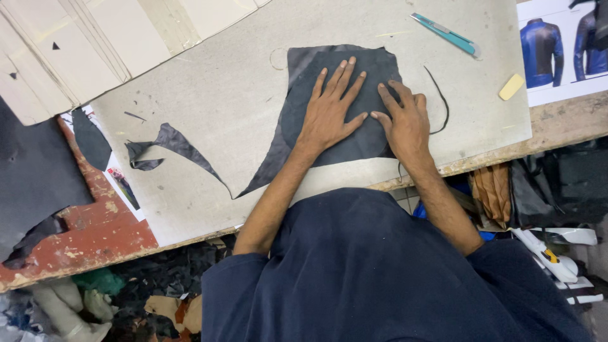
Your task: The person uses a utility knife to cut black fabric along the edges of cardboard templates placed on a worktable. The person positions the templates, cuts the fabric, removes the templates, and sets aside the cut pieces.
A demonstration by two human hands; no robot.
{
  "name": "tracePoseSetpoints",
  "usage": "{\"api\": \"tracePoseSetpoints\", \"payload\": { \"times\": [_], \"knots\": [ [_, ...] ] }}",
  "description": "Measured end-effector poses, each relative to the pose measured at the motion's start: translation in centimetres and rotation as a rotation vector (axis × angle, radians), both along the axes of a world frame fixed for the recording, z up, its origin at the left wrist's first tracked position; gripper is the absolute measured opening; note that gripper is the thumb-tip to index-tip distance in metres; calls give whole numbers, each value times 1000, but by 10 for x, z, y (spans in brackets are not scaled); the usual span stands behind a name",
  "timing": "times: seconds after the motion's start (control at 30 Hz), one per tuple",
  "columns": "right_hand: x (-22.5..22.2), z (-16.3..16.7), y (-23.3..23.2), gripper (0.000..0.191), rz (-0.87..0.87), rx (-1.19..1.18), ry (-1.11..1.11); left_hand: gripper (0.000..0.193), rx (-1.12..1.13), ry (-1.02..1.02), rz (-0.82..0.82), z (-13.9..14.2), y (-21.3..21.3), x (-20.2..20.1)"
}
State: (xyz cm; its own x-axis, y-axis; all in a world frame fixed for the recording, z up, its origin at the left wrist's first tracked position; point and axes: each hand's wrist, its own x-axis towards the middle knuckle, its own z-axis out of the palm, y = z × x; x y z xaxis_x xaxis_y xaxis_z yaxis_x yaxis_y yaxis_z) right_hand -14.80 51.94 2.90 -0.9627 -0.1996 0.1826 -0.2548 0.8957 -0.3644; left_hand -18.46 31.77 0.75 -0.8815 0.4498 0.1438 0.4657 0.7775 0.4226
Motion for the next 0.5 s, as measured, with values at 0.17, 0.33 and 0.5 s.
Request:
{"api": "tracePoseSetpoints", "payload": {
  "times": [0.17,0.33,0.5],
  "knots": [
    [2,-3,-1,56,21,15,27,85,-95,34,82,0,-19,11],
    [2,-6,1,54,45,3,64,87,-95,27,99,1,-22,12],
    [2,-9,2,54,39,-18,46,89,-74,37,98,0,-24,10]
  ]
}}
